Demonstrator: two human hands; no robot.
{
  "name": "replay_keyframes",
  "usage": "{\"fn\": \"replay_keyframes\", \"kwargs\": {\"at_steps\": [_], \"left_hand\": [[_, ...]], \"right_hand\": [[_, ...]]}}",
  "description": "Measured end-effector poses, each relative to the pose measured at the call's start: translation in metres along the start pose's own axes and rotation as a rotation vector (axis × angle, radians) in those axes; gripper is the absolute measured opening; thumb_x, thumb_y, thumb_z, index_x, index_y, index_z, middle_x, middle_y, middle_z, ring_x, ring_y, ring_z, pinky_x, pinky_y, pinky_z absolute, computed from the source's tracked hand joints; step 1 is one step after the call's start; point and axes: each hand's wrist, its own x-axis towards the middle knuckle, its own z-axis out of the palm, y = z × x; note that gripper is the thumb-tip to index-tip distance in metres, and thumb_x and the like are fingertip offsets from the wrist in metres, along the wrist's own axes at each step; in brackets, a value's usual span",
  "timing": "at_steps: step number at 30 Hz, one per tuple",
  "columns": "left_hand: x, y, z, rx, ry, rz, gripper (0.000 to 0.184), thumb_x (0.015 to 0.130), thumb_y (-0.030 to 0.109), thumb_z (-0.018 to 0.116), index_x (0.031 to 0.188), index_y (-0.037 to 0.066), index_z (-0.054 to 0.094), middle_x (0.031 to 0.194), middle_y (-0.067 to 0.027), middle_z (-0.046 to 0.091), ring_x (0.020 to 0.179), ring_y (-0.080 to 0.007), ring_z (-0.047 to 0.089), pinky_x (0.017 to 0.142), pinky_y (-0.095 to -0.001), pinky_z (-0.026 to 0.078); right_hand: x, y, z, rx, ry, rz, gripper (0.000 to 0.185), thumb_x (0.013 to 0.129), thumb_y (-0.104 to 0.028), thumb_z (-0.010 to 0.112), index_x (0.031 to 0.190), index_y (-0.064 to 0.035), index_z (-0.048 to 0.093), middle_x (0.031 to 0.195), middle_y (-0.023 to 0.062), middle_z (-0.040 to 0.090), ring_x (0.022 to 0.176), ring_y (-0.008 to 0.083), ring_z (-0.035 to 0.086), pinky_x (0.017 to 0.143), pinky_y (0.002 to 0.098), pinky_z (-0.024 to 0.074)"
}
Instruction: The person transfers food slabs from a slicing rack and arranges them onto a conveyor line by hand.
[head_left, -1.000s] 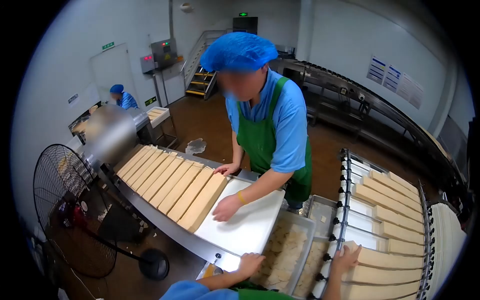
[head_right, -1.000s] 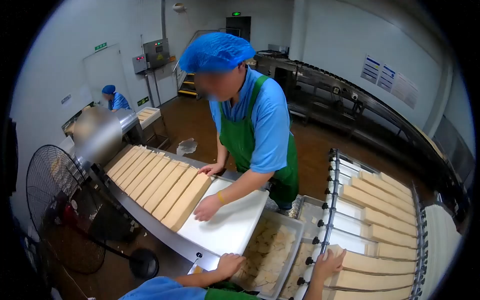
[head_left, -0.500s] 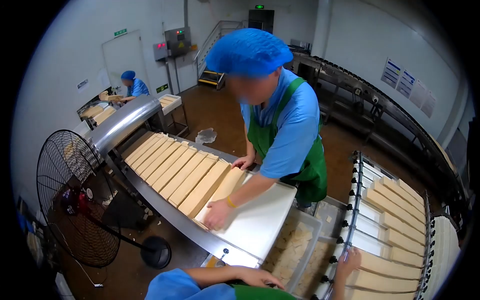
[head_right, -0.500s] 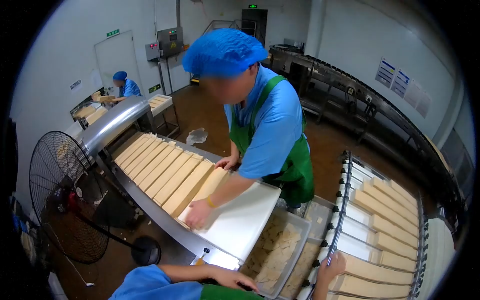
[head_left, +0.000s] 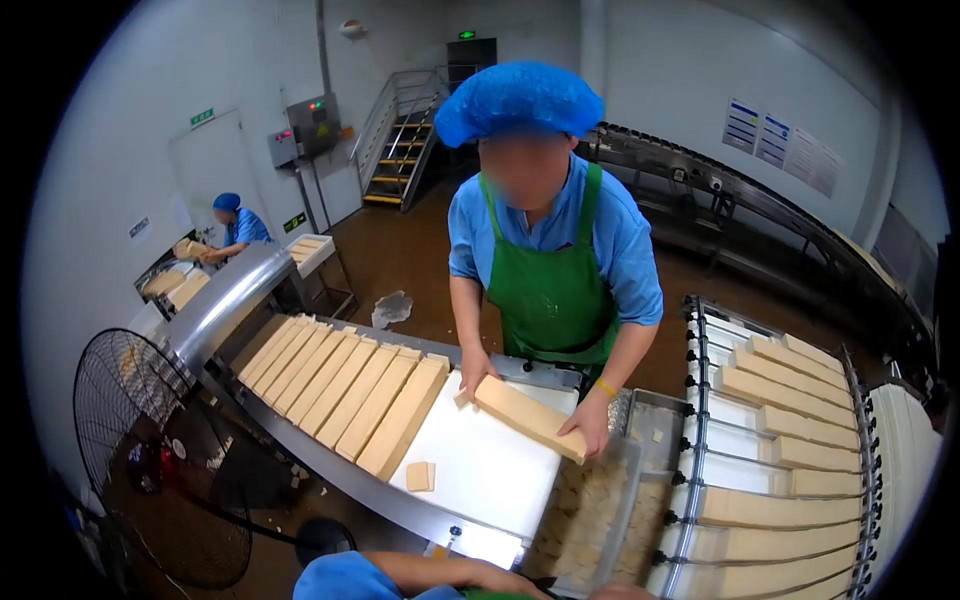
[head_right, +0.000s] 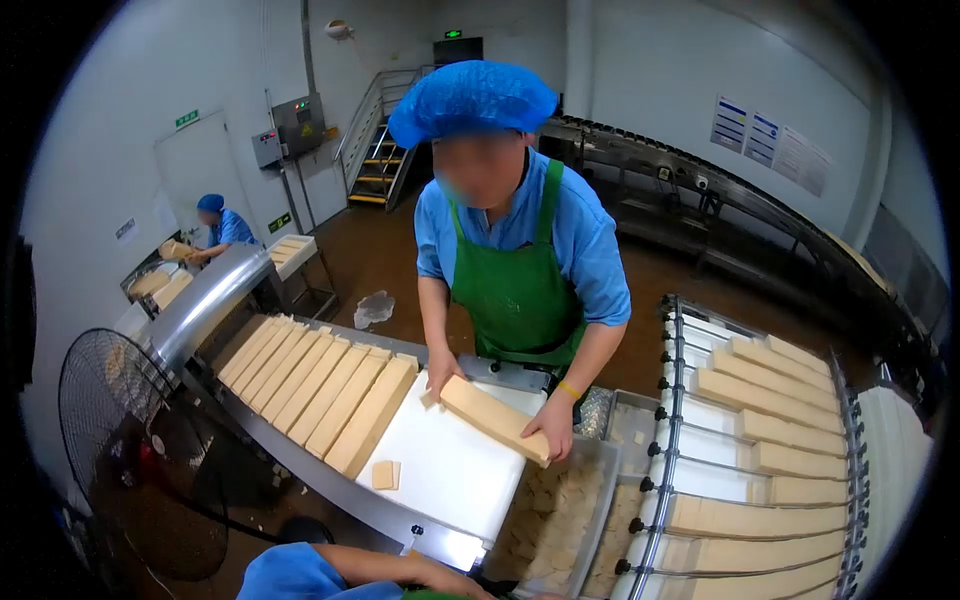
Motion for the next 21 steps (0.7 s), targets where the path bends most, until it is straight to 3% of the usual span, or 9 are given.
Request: {"fn": "replay_keyframes", "kwargs": {"at_steps": [4,9,10,12,15,16,21], "left_hand": [[-0.007,0.003,-0.008,0.003,0.074,-0.053,0.064,0.087,0.034,0.062,0.132,-0.005,0.04,0.128,-0.0188,0.05,0.114,-0.0308,0.051,0.095,-0.0401,0.042],[-0.008,0.013,-0.025,0.063,0.282,-0.132,0.064,0.086,0.034,0.063,0.132,-0.005,0.041,0.126,-0.019,0.05,0.113,-0.0312,0.052,0.093,-0.0404,0.042],[-0.007,0.013,-0.026,0.085,0.328,-0.152,0.064,0.086,0.034,0.063,0.132,-0.005,0.041,0.126,-0.0191,0.05,0.113,-0.0312,0.052,0.093,-0.0405,0.042],[-0.005,0.015,-0.03,0.14,0.421,-0.177,0.064,0.086,0.035,0.064,0.131,-0.005,0.041,0.126,-0.0192,0.051,0.112,-0.0314,0.052,0.093,-0.0406,0.043],[0.001,0.018,-0.034,0.239,0.555,-0.213,0.064,0.086,0.035,0.064,0.131,-0.005,0.042,0.125,-0.0193,0.051,0.111,-0.0316,0.052,0.092,-0.0408,0.043],[0.003,0.017,-0.034,0.274,0.592,-0.228,0.064,0.085,0.035,0.064,0.131,-0.005,0.042,0.125,-0.0193,0.051,0.111,-0.0317,0.052,0.092,-0.0409,0.043],[0.015,0.016,-0.039,0.418,0.709,-0.285,0.064,0.085,0.035,0.065,0.13,-0.004,0.043,0.124,-0.0196,0.052,0.109,-0.032,0.053,0.09,-0.0412,0.043]], "right_hand": [[0.0,-0.003,-0.002,-0.169,0.072,-0.047,0.016,0.087,-0.018,0.059,0.087,-0.0032,0.063,0.097,0.0145,0.056,0.093,0.0334,0.052,0.079,0.0414,0.0434],[0.004,0.001,-0.006,-0.295,-0.013,-0.179,0.031,0.085,-0.02,0.054,0.111,-0.0031,0.058,0.112,0.0124,0.057,0.11,0.0268,0.049,0.092,0.0458,0.0362],[0.005,0.001,-0.007,-0.284,0.024,-0.162,0.031,0.085,-0.02,0.054,0.111,-0.0031,0.058,0.112,0.0124,0.057,0.11,0.0268,0.049,0.092,0.0458,0.0362],[0.007,0.001,-0.009,-0.102,-0.109,-0.018,0.038,0.079,-0.026,0.056,0.11,-0.0053,0.059,0.111,0.0104,0.056,0.108,0.024,0.049,0.087,0.0411,0.0354],[0.003,0.022,0.008,-0.201,-0.003,-0.084,0.041,0.077,-0.031,0.057,0.111,-0.0061,0.059,0.112,0.0114,0.056,0.106,0.0234,0.049,0.083,0.0378,0.035],[0.002,0.032,0.029,-0.201,0.024,-0.007,0.036,0.086,-0.034,0.055,0.108,-0.0066,0.06,0.112,0.0113,0.056,0.109,0.0236,0.05,0.089,0.0417,0.0348],[-0.008,0.054,0.038,0.111,0.196,-0.118,0.031,0.087,-0.031,0.056,0.103,-0.0049,0.061,0.109,0.0129,0.055,0.105,0.0255,0.05,0.087,0.0411,0.0368]]}}
